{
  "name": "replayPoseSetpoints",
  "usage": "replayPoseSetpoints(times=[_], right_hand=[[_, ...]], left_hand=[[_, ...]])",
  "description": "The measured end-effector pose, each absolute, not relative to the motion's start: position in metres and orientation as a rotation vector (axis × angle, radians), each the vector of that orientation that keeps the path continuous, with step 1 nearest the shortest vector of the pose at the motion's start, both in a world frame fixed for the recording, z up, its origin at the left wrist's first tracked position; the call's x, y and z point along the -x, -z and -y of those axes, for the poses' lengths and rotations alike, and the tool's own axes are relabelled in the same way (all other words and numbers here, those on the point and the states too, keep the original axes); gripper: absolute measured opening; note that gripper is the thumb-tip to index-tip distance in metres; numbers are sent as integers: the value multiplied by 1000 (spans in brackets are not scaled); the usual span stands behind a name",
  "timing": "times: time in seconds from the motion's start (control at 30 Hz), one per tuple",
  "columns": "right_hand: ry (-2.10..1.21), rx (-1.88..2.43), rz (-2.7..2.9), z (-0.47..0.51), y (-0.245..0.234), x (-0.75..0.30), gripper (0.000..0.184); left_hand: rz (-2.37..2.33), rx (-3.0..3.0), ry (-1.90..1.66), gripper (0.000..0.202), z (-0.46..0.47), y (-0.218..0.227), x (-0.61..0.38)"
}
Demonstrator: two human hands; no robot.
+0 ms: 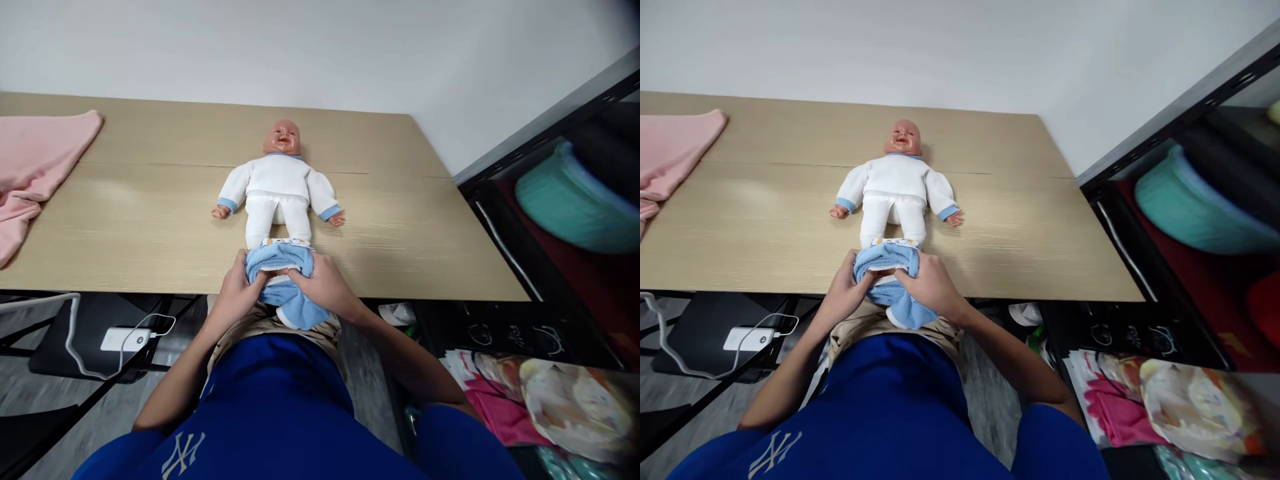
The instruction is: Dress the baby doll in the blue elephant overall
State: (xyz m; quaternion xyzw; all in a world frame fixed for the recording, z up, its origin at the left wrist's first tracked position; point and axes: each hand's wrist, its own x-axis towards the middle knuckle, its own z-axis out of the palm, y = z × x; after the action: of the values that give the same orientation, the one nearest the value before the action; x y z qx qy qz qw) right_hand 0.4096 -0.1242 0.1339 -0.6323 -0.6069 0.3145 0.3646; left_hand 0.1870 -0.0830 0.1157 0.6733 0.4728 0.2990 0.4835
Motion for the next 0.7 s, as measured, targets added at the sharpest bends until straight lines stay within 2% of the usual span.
replayPoseSetpoints(times=[0.47, 0.7], right_hand=[[-706, 1565, 1502, 49, -105, -448, 36], [-638, 1600, 1623, 33, -131, -457, 23]], left_hand=[[-1056, -1567, -830, 25, 12, -107, -227], [-1065, -1609, -825, 27, 2, -122, -234]])
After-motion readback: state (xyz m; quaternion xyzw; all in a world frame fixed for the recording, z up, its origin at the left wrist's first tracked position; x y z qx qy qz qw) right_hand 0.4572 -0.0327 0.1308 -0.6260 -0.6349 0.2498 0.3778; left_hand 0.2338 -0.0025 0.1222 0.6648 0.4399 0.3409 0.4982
